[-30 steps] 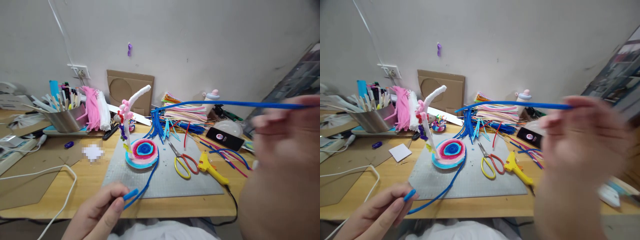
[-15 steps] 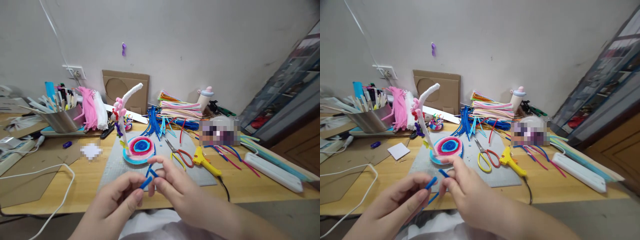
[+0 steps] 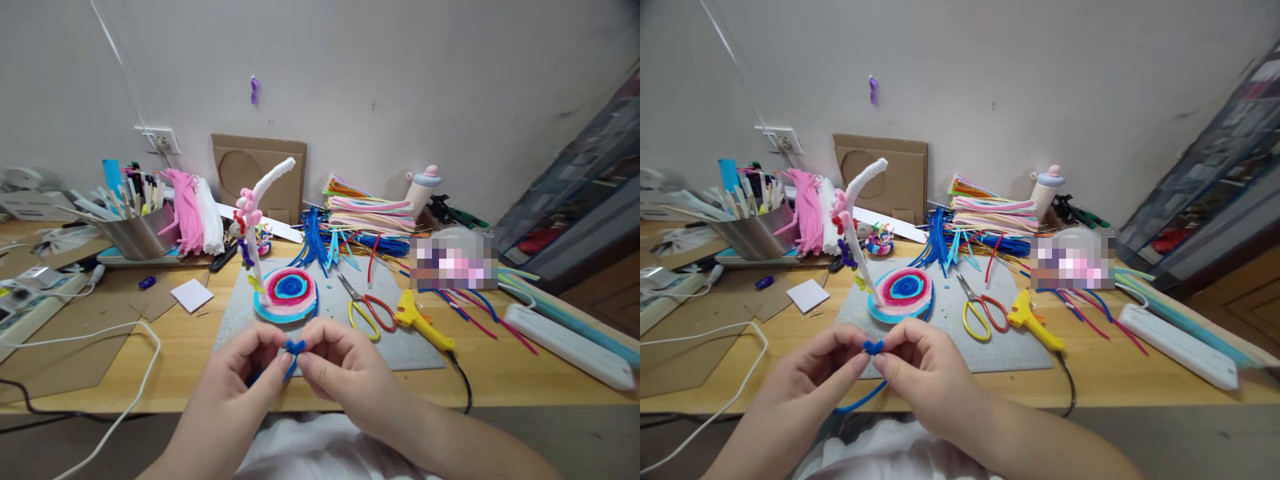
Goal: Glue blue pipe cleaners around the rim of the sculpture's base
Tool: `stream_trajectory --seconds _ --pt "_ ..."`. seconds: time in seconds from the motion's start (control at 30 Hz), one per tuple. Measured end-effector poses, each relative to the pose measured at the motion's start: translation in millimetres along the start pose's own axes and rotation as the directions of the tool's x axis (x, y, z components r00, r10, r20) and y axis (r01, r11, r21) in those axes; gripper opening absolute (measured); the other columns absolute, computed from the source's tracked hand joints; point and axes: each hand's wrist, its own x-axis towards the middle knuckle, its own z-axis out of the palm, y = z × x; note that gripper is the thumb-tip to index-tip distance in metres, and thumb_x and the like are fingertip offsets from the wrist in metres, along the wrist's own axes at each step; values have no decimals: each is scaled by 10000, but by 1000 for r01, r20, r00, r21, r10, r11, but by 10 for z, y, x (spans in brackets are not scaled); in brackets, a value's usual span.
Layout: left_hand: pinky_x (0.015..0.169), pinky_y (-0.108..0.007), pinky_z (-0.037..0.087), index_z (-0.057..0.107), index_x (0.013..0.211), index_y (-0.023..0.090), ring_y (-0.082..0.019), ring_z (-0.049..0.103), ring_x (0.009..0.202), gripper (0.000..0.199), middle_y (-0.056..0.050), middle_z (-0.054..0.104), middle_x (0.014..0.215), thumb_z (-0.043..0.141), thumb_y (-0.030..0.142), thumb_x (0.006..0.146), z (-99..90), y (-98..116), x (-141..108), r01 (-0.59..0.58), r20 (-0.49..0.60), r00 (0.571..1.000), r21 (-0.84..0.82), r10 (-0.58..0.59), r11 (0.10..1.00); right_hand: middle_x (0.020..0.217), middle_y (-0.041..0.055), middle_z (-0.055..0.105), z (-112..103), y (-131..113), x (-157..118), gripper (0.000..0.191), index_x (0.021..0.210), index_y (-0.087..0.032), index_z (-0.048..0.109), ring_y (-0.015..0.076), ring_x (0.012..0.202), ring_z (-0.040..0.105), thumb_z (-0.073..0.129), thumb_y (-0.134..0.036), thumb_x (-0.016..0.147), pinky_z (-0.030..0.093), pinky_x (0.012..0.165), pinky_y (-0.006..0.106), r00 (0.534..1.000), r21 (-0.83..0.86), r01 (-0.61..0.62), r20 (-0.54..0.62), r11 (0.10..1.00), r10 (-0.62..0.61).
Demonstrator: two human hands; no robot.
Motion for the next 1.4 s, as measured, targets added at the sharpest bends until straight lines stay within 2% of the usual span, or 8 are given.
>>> stream_trajectory --seconds 0.17,0.3,0.47,0.6,0.7,0.9,1.03,1.4 --pt "530 -151 488 623 820 255 -94 591 611 66 43 617 689 597 305 853 39 -11 2 -177 13 984 71 176 982 476 -99 449 -21 16 13 387 753 -167 534 28 403 358 757 -483 737 236 391 169 1000 50 -24 -2 998 24" --pt "589 -155 500 596 874 260 -85 594 655 105 44 585 725 552 165 878 60 -25 -12 -426 45 903 228 428 875 447 -93 459 -40 17 20 374 728 -164 540 26 374 340 755 -470 729 220 366 161 998 110 -58 11 992 57" --pt "609 -191 489 582 1035 197 -110 589 705 248 -34 623 842 483 34 876 37 -121 -7 -692 249 690 503 680 519 447 -84 464 -62 20 21 319 684 -160 544 21 351 336 775 -380 693 163 336 151 984 236 -156 -45 959 171" --pt "600 -247 479 586 1129 124 -167 606 737 302 -104 665 909 471 43 862 -15 -234 -4 -725 381 551 660 743 198 440 -77 477 -89 31 11 328 695 -150 566 17 352 326 791 -389 684 163 330 142 972 305 -220 -14 927 235" --pt "613 -230 478 583 1142 132 -154 611 750 311 -103 660 945 476 42 864 -40 -263 -21 -699 361 573 685 736 208 443 -67 510 -127 53 0 334 735 -150 583 25 364 351 809 -390 683 210 335 136 975 291 -221 42 931 218" --pt "687 -139 511 537 1173 221 -88 637 792 281 -44 614 979 456 122 922 -37 -172 -3 -633 346 769 531 537 564 424 -78 519 -221 31 11 248 751 -161 579 37 326 379 749 -335 705 270 308 138 952 70 -299 89 952 293" --pt "644 -151 523 550 1198 254 -99 650 754 317 -31 632 952 436 149 922 -29 -143 18 -649 445 761 515 472 561 393 -90 504 -248 -46 16 122 696 -167 568 37 319 381 677 -216 676 281 313 139 928 -134 -363 34 922 370" --pt "555 -167 480 560 882 213 -98 634 650 163 -16 649 855 421 146 935 -70 -155 29 -657 386 745 567 544 497 389 -115 446 -212 -15 -39 156 697 -171 558 35 324 379 697 -242 708 252 311 138 945 -268 -324 -37 907 326"
